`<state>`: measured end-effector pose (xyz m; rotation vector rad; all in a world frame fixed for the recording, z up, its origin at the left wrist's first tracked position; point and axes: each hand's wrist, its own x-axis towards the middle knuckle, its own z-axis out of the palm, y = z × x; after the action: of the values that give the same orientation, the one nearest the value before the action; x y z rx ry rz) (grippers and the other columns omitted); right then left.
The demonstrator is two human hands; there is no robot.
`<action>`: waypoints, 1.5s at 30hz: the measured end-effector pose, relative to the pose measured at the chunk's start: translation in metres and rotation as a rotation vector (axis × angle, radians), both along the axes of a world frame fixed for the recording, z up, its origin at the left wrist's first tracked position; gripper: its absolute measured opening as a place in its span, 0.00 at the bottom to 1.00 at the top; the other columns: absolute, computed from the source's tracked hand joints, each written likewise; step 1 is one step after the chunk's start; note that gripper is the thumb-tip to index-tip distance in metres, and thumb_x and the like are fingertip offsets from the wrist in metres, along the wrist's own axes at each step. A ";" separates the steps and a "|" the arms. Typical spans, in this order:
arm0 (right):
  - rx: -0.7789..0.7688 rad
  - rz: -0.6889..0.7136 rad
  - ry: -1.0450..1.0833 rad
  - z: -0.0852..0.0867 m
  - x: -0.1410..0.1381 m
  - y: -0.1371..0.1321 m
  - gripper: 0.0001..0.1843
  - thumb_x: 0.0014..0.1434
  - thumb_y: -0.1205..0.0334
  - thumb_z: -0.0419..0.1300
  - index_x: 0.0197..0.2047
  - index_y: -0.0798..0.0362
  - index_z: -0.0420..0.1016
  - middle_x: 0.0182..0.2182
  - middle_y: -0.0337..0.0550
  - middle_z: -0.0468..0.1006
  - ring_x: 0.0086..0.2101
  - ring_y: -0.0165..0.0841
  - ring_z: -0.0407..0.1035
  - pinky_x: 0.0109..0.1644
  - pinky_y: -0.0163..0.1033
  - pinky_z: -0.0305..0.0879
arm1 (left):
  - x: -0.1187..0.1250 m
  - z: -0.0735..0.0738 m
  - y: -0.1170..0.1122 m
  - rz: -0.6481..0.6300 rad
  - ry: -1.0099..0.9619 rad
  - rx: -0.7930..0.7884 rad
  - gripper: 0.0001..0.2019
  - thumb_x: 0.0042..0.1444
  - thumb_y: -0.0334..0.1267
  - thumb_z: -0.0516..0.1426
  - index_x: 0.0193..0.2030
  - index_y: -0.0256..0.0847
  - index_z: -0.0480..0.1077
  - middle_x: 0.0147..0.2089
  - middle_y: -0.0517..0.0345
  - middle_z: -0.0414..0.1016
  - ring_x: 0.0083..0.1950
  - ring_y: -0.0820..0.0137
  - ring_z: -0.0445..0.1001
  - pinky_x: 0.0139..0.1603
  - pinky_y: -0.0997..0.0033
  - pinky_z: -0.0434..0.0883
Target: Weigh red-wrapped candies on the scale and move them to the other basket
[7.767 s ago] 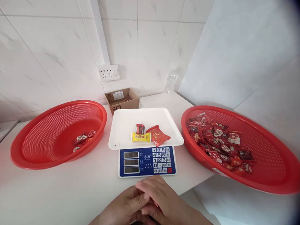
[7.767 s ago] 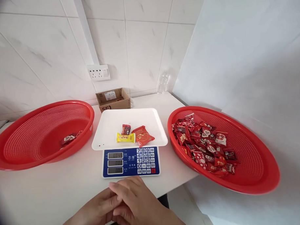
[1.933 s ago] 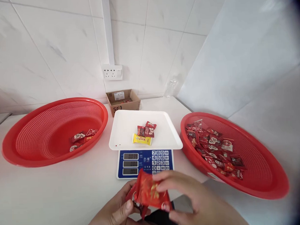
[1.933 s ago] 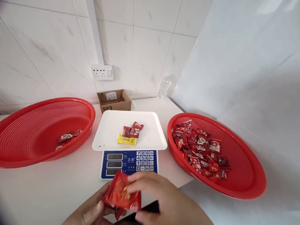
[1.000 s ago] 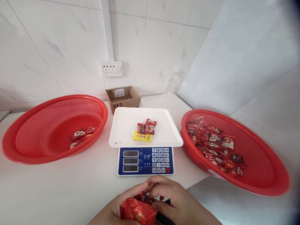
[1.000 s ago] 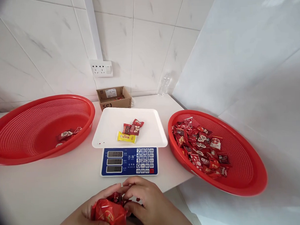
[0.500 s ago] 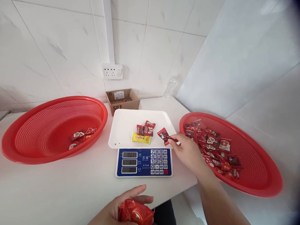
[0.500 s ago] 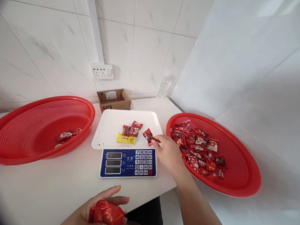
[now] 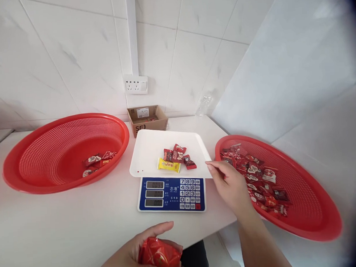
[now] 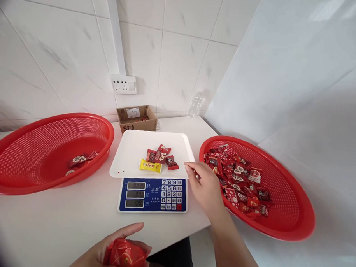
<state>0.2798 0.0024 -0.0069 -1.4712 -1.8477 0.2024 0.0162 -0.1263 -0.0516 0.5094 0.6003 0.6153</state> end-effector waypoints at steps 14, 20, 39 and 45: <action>-0.517 0.684 -0.006 -0.005 -0.029 -0.079 0.26 0.59 0.37 0.48 0.33 0.51 0.74 0.27 0.40 0.75 0.29 0.30 0.68 0.32 0.33 0.62 | 0.014 0.006 0.004 0.033 0.111 0.141 0.17 0.40 0.25 0.59 0.38 0.42 0.65 0.35 0.63 0.69 0.33 0.74 0.64 0.34 0.74 0.56; -0.552 0.784 -0.053 -0.014 -0.040 -0.085 0.37 0.54 0.29 0.40 0.31 0.52 0.74 0.25 0.41 0.74 0.27 0.30 0.65 0.30 0.33 0.58 | 0.011 0.012 0.005 -0.017 0.368 0.229 0.12 0.45 0.28 0.58 0.37 0.43 0.65 0.31 0.67 0.65 0.32 0.75 0.59 0.33 0.75 0.56; -0.559 0.728 -0.002 -0.002 -0.032 -0.084 0.19 0.61 0.55 0.51 0.21 0.53 0.62 0.19 0.35 0.66 0.23 0.25 0.59 0.27 0.31 0.53 | 0.022 0.001 0.004 0.217 0.436 0.256 0.20 0.55 0.54 0.55 0.26 0.37 0.66 0.25 0.65 0.63 0.28 0.77 0.57 0.31 0.78 0.58; -0.445 0.651 -0.051 0.015 -0.006 -0.081 0.19 0.62 0.55 0.50 0.21 0.52 0.62 0.19 0.36 0.67 0.22 0.26 0.61 0.27 0.31 0.55 | 0.021 0.010 0.005 0.116 0.454 0.270 0.22 0.54 0.58 0.53 0.38 0.41 0.76 0.35 0.57 0.75 0.39 0.67 0.71 0.44 0.69 0.68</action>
<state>0.2740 -0.0783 0.0079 -1.0896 -2.3777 0.9459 0.0374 -0.1215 -0.0412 0.8849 0.9872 0.7001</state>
